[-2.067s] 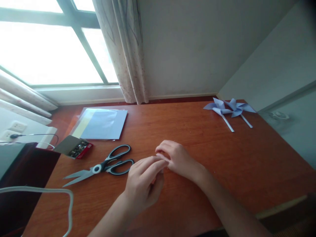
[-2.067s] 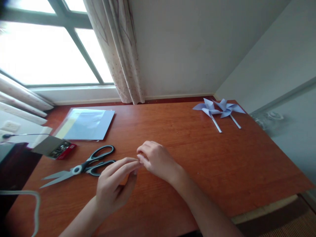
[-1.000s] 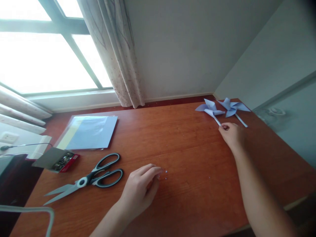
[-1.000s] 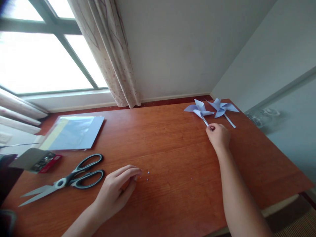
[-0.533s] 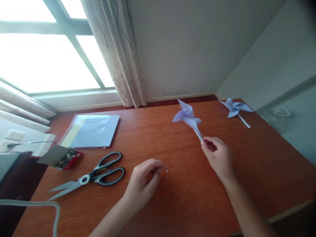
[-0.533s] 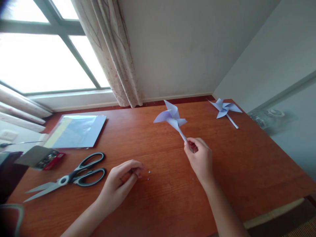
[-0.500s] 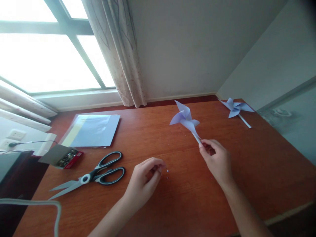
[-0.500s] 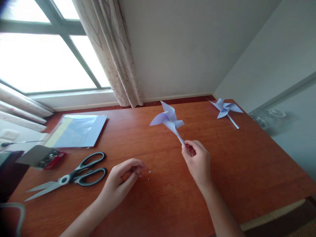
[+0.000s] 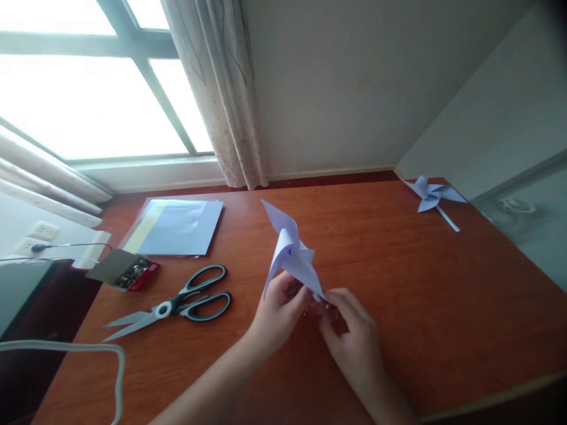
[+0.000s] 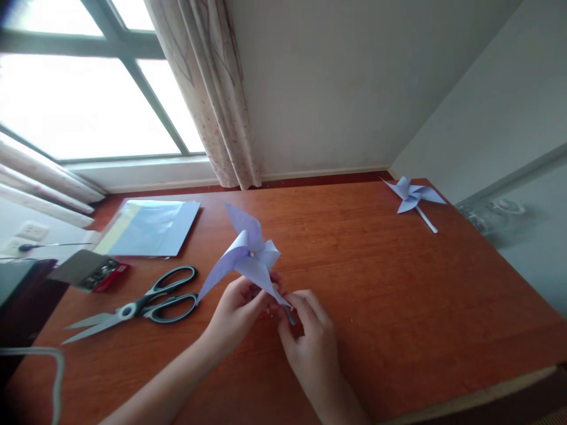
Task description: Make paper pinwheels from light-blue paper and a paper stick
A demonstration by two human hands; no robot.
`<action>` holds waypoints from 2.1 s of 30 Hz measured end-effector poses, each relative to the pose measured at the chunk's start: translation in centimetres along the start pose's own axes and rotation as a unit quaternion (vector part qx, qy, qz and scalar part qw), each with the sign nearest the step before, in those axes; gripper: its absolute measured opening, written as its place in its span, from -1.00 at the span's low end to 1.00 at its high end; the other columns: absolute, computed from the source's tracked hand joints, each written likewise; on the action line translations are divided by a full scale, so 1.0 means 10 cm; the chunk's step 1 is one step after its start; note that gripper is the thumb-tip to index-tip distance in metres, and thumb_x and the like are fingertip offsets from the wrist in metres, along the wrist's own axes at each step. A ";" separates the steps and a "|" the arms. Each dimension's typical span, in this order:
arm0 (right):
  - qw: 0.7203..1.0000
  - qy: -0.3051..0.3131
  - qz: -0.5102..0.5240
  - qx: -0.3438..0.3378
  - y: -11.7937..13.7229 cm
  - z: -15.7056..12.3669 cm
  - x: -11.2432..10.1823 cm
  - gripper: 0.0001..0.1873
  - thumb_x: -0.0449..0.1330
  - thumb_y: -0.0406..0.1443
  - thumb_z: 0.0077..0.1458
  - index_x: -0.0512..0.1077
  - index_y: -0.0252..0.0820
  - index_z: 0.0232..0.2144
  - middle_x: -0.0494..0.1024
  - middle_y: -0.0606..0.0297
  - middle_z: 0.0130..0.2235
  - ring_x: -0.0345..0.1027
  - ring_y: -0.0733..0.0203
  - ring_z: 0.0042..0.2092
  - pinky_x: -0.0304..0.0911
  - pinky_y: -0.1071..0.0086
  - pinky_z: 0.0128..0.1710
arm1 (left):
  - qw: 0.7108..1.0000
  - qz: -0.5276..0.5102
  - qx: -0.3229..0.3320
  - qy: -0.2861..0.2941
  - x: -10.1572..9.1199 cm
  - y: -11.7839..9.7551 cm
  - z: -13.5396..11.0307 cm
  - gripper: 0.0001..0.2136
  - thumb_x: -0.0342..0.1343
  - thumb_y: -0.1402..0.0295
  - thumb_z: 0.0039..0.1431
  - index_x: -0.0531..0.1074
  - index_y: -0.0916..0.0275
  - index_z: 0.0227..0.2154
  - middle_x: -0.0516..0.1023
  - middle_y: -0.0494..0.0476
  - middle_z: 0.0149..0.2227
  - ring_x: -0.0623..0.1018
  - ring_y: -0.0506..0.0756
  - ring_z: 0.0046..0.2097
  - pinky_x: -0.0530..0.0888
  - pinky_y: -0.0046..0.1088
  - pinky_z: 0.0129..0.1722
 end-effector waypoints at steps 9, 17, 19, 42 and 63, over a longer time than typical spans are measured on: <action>0.990 -0.058 -0.101 -0.082 0.62 0.38 -0.26 -0.48 0.27 -0.25 0.17 0.28 -0.09 0.17 0.44 -0.02 0.04 0.33 -0.18 0.07 0.32 -0.11 0.06 | 0.992 0.106 0.069 -0.011 -0.06 -0.10 -0.05 -0.83 0.20 0.27 0.22 0.48 0.30 -0.35 0.54 0.11 -0.41 0.49 0.04 -0.38 0.45 -0.50 -0.38; 0.995 -0.050 -0.047 -0.069 0.65 0.72 -0.09 -0.79 0.22 -0.42 0.09 0.44 -0.09 -0.20 0.55 0.19 -0.23 0.41 -0.01 -0.16 0.38 0.12 -0.13 | 0.973 0.196 0.122 -0.014 -0.01 -0.35 -0.17 -0.95 0.11 0.47 0.16 0.43 0.30 -0.41 0.48 0.04 -0.47 0.44 0.02 -0.42 0.41 -0.51 -0.38; 0.995 -0.053 -0.048 -0.069 0.64 0.71 -0.10 -0.79 0.21 -0.44 0.08 0.44 -0.08 -0.23 0.55 0.20 -0.25 0.42 0.00 -0.18 0.37 0.15 -0.16 | 0.970 0.213 0.119 -0.012 -0.01 -0.35 -0.18 -0.96 0.11 0.50 0.11 0.42 0.31 -0.43 0.45 0.03 -0.49 0.44 0.03 -0.41 0.40 -0.51 -0.38; 0.992 -0.062 -0.091 -0.070 0.54 0.72 -0.21 -0.88 0.22 -0.31 0.21 0.50 -0.06 -0.40 0.63 0.24 -0.36 0.52 0.08 -0.32 0.41 0.27 -0.30 | 0.942 0.305 0.140 0.021 0.09 -0.31 -0.22 -0.87 0.07 0.38 0.27 0.44 0.30 -0.37 0.48 0.05 -0.46 0.42 0.00 -0.43 0.35 -0.52 -0.39; 0.978 -0.112 -0.137 -0.110 0.58 0.68 -0.24 -0.89 0.28 -0.44 0.12 0.47 -0.13 -0.36 0.57 0.30 -0.37 0.44 0.13 -0.30 0.33 0.29 -0.25 | 0.953 0.280 0.116 0.006 0.07 -0.24 -0.24 -0.91 0.12 0.43 0.23 0.52 0.29 -0.30 0.53 0.00 -0.46 0.47 -0.04 -0.44 0.39 -0.60 -0.41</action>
Point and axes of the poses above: each hand's wrist, its own z-axis towards the middle knuckle, its own x-axis out of the palm, y = z × x, the point moved 10 cm from there along z, towards the middle knuckle
